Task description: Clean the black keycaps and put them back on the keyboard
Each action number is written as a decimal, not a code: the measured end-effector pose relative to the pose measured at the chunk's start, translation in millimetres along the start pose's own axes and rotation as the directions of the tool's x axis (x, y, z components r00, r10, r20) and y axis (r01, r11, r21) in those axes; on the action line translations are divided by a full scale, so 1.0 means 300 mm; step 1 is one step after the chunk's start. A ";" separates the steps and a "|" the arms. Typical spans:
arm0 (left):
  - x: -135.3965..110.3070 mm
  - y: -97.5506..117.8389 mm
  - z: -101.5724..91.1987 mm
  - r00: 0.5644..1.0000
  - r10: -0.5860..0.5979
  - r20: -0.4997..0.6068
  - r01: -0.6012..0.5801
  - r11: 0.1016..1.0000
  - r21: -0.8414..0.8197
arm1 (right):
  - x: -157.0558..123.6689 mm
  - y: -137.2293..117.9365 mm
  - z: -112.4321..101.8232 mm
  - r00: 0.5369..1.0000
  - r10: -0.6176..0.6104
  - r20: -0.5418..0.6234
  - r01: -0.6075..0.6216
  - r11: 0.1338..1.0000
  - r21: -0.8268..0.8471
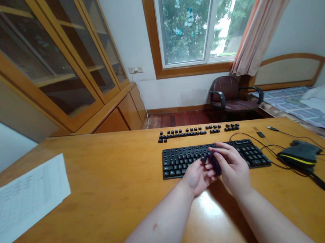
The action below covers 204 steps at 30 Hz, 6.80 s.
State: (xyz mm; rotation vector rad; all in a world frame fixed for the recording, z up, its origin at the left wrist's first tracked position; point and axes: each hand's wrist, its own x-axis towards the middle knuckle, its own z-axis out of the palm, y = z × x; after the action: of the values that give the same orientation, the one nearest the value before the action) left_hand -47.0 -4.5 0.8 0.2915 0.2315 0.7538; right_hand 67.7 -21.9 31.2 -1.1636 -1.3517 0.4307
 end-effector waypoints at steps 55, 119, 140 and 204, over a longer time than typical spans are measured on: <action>0.016 -0.010 -0.025 0.985 0.150 -0.084 -0.143 0.986 0.081 | 0.065 0.130 -0.042 0.987 0.153 0.045 -0.146 0.982 -0.121; 0.021 -0.018 -0.032 0.983 0.095 -0.160 -0.077 0.990 0.115 | 0.074 0.155 -0.048 0.779 0.147 0.609 -0.279 0.952 0.126; 0.013 -0.020 -0.029 0.989 0.071 -0.127 -0.055 0.990 0.127 | 0.069 0.161 -0.045 0.813 0.240 0.531 -0.369 0.917 0.151; 0.032 -0.045 -0.046 0.945 0.230 -0.234 -0.155 0.942 0.299 | 0.027 0.082 0.016 0.697 0.524 0.490 -0.682 0.695 0.228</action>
State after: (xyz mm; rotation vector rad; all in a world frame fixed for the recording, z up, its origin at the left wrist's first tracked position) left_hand -35.8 -4.7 -17.8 0.4843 0.5729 0.9591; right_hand 74.3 -3.0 14.2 -1.2012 -1.0783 1.4422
